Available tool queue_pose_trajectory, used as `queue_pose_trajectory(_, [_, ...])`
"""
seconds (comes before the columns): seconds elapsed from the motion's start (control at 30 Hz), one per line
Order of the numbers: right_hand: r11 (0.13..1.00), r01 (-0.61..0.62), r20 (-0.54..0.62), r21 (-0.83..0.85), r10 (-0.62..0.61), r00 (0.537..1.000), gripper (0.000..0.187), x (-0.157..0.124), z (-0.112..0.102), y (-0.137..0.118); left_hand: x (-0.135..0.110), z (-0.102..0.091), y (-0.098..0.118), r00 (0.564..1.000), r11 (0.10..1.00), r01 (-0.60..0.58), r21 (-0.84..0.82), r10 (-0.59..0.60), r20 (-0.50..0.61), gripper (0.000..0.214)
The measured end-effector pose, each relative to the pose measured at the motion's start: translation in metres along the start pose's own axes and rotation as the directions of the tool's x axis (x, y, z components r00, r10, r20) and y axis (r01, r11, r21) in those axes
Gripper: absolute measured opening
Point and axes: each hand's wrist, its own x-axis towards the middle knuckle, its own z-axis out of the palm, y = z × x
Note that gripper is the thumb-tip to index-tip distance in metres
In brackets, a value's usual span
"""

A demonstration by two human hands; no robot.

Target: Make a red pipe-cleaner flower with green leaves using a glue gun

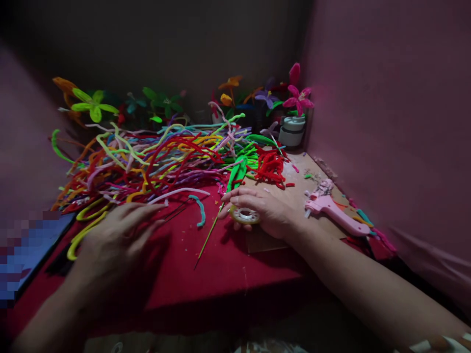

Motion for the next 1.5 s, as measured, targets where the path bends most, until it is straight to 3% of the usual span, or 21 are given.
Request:
queue_pose_trajectory(0.03, [1.000,0.000,0.016,0.015,-0.001,1.000,0.025,0.000,0.000,0.001,0.005,0.008,0.015,0.998,0.995,-0.035,-0.098,0.039,0.042,0.021])
queue_pose_trajectory(0.13, [0.998,0.008,0.042,0.057,-0.010,0.999,0.025,0.002,-0.001,0.005,0.022,0.029,0.053,0.988,0.950,-0.151,-0.274,0.156,-0.002,0.021])
queue_pose_trajectory(0.27, [0.997,-0.019,0.061,0.071,0.015,0.998,0.026,0.003,-0.003,0.008,0.036,0.045,0.075,0.970,0.957,-0.238,-0.166,0.242,-0.001,0.021])
queue_pose_trajectory(0.67, [0.990,-0.043,0.040,0.132,0.038,0.998,0.029,0.004,-0.003,0.008,0.038,0.051,0.077,0.937,0.935,-0.349,0.069,0.349,0.018,0.024])
queue_pose_trajectory(0.83, [0.987,-0.035,0.056,0.159,0.026,0.998,0.026,0.004,-0.002,0.008,0.039,0.053,0.074,0.928,0.928,-0.363,0.082,0.368,-0.058,0.021])
queue_pose_trajectory(1.0, [0.997,-0.062,0.080,0.041,0.059,0.995,0.021,0.003,0.000,0.005,0.040,0.048,0.072,0.899,0.914,-0.387,0.124,0.404,-0.170,0.015])
queue_pose_trajectory(1.27, [0.997,-0.042,0.006,-0.061,0.042,0.999,0.016,0.000,0.000,0.004,0.041,0.052,0.072,0.911,0.935,-0.336,0.112,0.352,-0.213,0.015])
queue_pose_trajectory(1.4, [0.997,0.053,-0.095,-0.057,-0.058,0.994,0.011,0.000,-0.001,0.006,0.043,0.053,0.073,0.958,0.958,-0.225,-0.175,0.186,-0.217,0.011])
queue_pose_trajectory(1.5, [0.990,0.098,-0.177,-0.102,-0.115,0.977,0.011,-0.001,-0.004,0.004,0.047,0.050,0.068,0.989,0.904,-0.008,-0.428,-0.056,-0.136,0.011])
